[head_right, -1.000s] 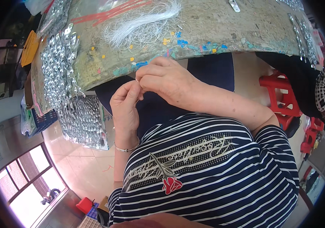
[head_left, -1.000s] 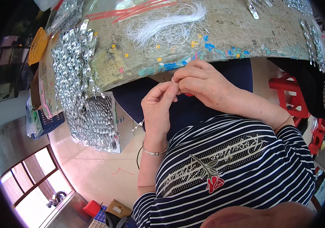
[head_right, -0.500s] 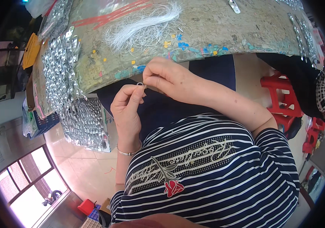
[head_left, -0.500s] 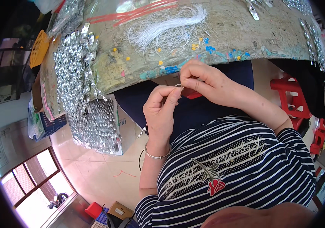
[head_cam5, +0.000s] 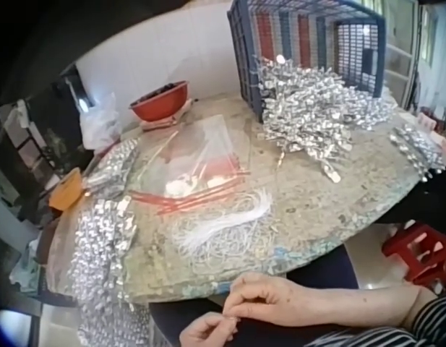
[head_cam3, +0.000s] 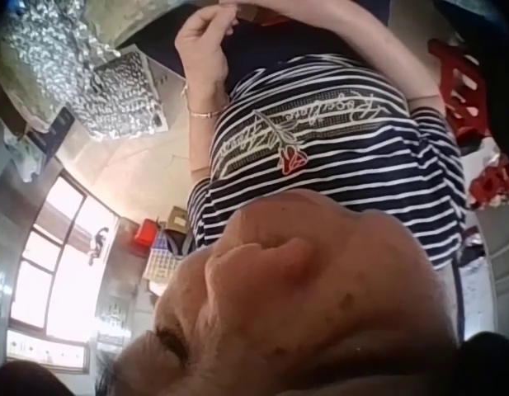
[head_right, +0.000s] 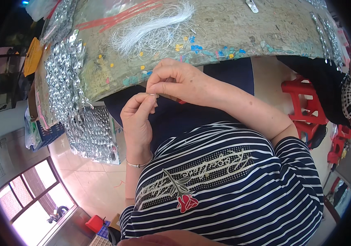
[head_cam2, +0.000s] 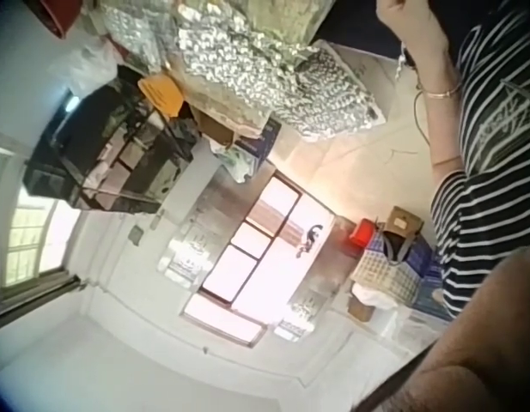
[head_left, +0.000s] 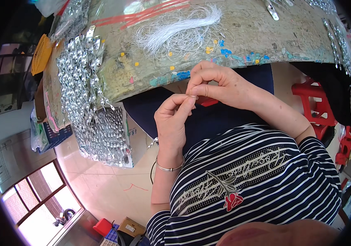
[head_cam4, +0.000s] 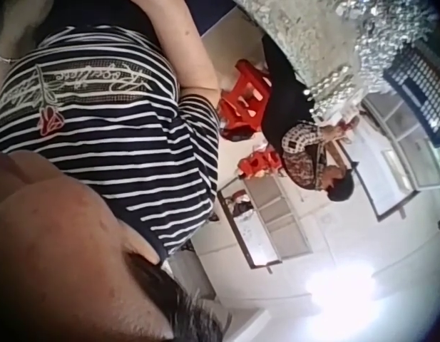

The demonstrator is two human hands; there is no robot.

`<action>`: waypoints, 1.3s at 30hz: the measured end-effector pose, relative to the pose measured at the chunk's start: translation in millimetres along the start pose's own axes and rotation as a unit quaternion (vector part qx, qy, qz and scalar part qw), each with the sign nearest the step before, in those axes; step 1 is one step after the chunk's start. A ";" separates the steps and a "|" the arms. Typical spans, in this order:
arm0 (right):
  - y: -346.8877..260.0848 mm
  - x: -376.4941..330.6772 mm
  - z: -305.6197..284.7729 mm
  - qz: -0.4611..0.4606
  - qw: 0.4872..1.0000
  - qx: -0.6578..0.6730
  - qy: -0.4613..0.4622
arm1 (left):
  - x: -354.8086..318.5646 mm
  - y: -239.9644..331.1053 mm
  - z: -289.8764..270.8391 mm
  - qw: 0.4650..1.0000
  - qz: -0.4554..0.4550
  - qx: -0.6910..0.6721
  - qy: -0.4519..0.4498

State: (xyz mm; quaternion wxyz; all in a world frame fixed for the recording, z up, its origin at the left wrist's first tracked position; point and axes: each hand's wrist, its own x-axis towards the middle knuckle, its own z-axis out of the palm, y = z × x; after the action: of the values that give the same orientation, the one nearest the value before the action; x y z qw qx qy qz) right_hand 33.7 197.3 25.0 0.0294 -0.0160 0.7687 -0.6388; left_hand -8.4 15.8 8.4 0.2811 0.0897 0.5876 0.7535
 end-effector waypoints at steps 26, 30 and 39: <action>1.2 -3.0 7.2 -0.219 0.906 -0.338 0.129 | 0.1 -8.0 3.6 0.925 0.217 0.311 0.026; 1.0 -4.0 11.5 -0.195 0.915 -0.326 0.131 | -1.7 -3.8 4.1 0.970 0.107 0.213 0.045; 8.6 -5.1 9.7 -0.051 0.996 -0.015 0.073 | -1.4 -3.5 -1.3 0.998 -0.015 0.034 0.052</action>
State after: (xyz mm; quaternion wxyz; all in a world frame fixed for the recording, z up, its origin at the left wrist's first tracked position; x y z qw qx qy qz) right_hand 39.5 189.6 14.9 -0.0595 -0.0092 0.7763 -0.6275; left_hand -6.7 14.5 5.0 0.2582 0.0515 0.6276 0.7326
